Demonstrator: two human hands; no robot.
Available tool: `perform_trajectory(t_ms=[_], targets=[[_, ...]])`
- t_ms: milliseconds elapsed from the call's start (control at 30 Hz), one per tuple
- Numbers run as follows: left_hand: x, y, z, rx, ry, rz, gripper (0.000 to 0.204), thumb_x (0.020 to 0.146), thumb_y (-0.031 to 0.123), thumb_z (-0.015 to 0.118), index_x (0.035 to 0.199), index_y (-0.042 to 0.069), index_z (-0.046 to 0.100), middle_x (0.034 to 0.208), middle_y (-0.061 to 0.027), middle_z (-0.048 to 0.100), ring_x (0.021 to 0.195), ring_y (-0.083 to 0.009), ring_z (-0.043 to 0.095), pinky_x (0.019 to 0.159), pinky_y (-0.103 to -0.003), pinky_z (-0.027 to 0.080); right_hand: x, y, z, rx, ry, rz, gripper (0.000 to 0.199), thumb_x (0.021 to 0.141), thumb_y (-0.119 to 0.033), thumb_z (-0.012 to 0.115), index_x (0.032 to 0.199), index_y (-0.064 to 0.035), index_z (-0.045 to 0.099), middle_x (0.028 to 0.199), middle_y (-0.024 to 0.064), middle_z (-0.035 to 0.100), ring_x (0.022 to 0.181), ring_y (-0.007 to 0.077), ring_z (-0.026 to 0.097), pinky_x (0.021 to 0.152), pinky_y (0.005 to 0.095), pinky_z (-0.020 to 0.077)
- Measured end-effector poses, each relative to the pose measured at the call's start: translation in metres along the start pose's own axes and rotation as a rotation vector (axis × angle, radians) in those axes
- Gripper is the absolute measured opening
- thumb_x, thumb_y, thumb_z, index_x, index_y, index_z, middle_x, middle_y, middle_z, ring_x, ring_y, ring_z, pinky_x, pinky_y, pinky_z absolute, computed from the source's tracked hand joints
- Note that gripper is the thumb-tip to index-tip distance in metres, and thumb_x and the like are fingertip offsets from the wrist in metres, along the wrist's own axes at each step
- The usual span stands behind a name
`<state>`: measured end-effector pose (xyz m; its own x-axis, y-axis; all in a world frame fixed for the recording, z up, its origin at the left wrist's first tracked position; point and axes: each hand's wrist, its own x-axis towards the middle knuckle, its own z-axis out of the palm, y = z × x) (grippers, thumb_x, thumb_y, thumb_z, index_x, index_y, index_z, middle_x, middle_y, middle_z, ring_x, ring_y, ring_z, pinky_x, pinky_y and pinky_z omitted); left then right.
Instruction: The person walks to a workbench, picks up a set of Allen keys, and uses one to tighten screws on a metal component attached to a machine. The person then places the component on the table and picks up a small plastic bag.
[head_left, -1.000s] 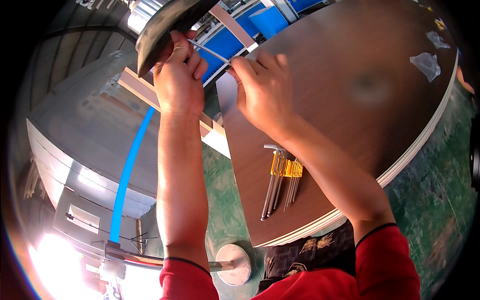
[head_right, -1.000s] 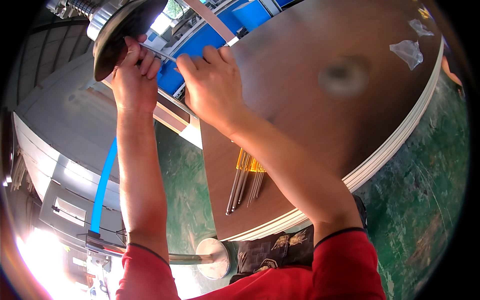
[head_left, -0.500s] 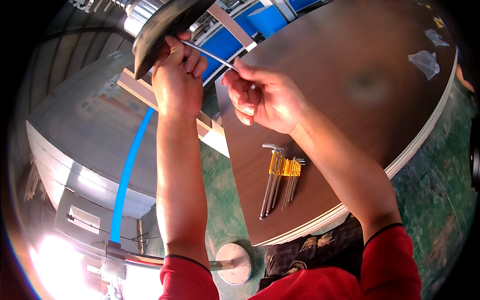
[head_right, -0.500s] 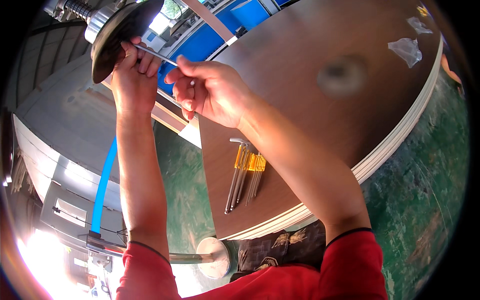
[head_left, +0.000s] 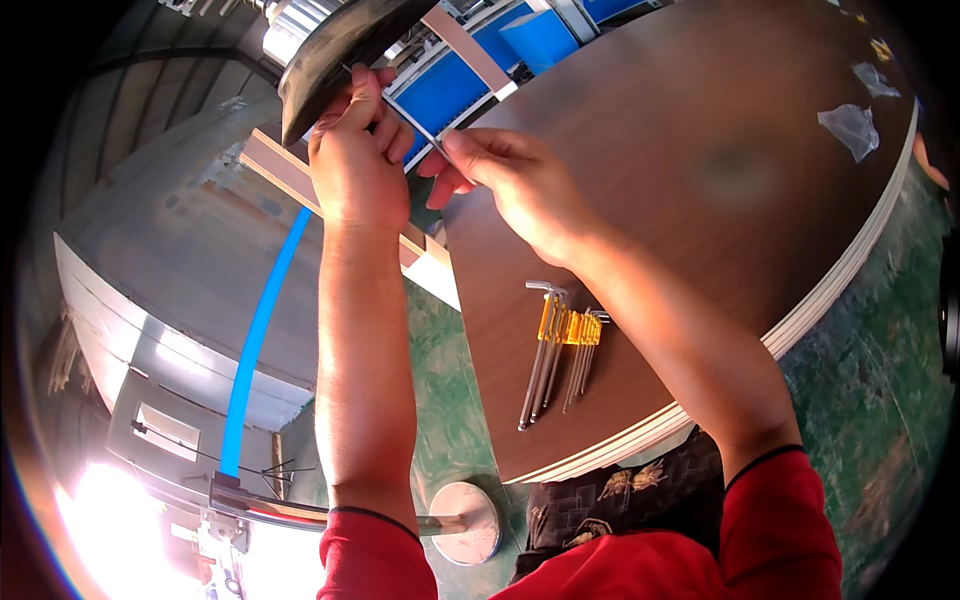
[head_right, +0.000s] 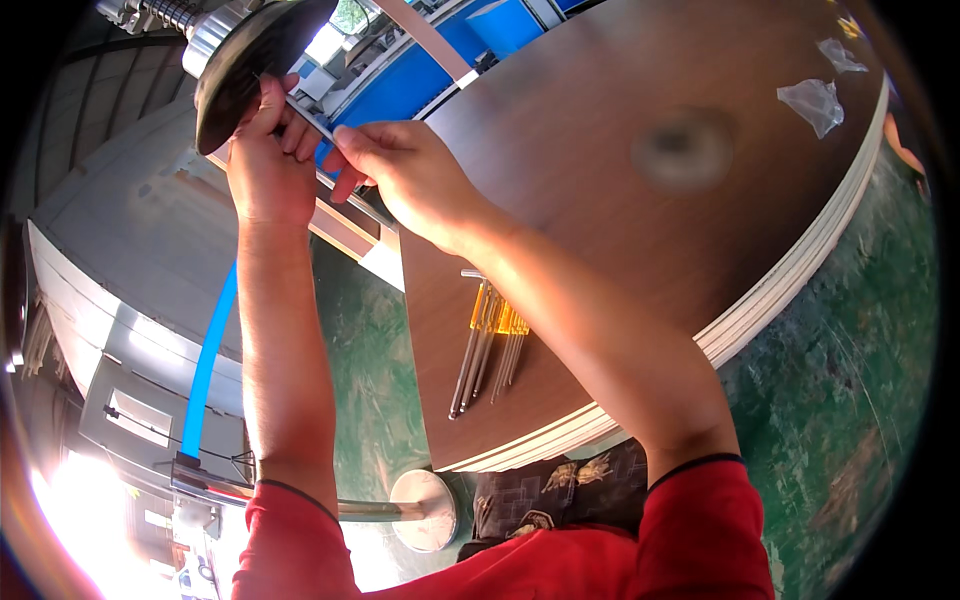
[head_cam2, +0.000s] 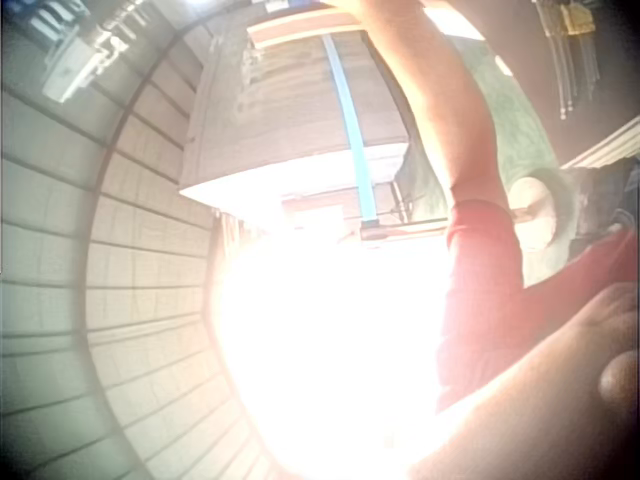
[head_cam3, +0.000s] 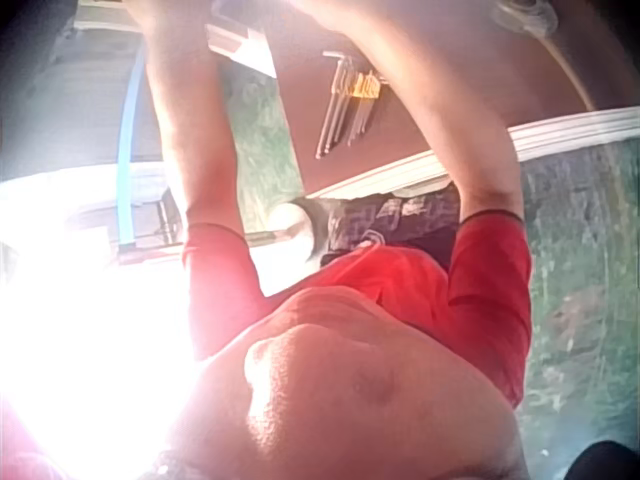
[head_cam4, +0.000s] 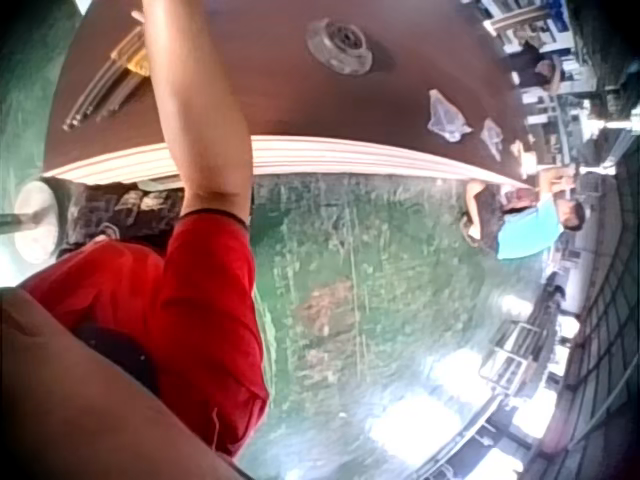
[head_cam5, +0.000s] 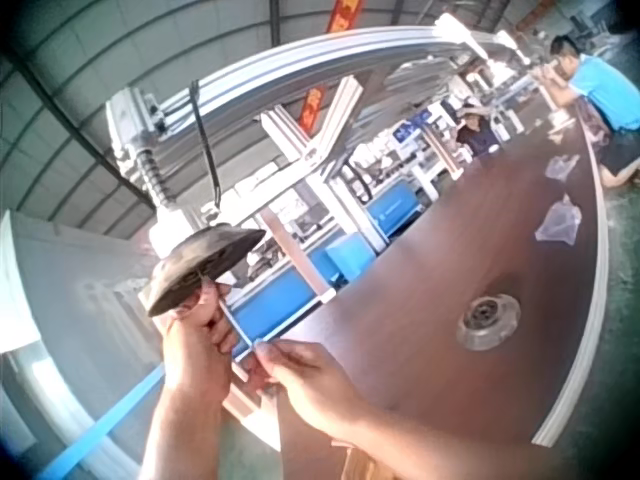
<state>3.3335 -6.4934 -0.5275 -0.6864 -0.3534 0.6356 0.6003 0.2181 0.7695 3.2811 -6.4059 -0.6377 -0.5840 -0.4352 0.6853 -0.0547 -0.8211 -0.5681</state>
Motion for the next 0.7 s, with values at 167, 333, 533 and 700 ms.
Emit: perform_trajectory(t_ms=[167,333,533,700], targets=[[-0.003,0.002,-0.001,-0.05,-0.009,-0.069,0.019,0.099,0.018,0.058,0.089,0.002,0.062,0.076,-0.0007,0.054,0.054,-0.0066,0.03,0.048,-0.023,0.025,0.006,-0.01,0.013,-0.487,0.215,0.0,0.018,0.083,-0.014,0.074,0.076,0.0017,0.069,0.065,0.0101,0.066,0.062,0.0155,0.061,0.06,0.0316,0.0485],[-0.006,0.003,0.001,0.173,0.03,0.01,0.02,0.1,0.018,0.057,0.091,0.001,0.061,0.067,0.0029,0.045,0.054,-0.0064,0.03,0.048,-0.023,0.024,0.014,-0.022,0.017,-0.67,0.227,0.086,0.014,0.079,-0.008,0.077,0.079,0.0015,0.066,0.069,0.0084,0.065,0.064,0.0109,0.057,0.059,0.029,0.0461],[-0.008,0.008,-0.004,0.149,-0.037,-0.007,0.022,0.102,0.019,0.053,0.094,0.0,0.06,0.068,0.0025,0.046,0.055,-0.0065,0.031,0.049,-0.023,0.026,0.017,-0.007,0.015,-0.001,-0.025,0.09,0.02,0.092,-0.017,0.064,0.089,0.0034,0.066,0.074,0.0125,0.068,0.065,0.0156,0.061,0.062,0.0295,0.0513],[-0.006,0.005,-0.004,0.092,-0.086,-0.032,0.025,0.104,0.019,0.047,0.104,-0.002,0.061,0.073,0.0025,0.044,0.058,-0.0073,0.031,0.053,-0.024,0.027,0.021,-0.007,0.008,-0.09,0.051,0.085,0.022,0.098,-0.012,0.056,0.09,0.0054,0.067,0.072,0.0105,0.067,0.066,0.0132,0.062,0.061,0.0278,0.0519]])
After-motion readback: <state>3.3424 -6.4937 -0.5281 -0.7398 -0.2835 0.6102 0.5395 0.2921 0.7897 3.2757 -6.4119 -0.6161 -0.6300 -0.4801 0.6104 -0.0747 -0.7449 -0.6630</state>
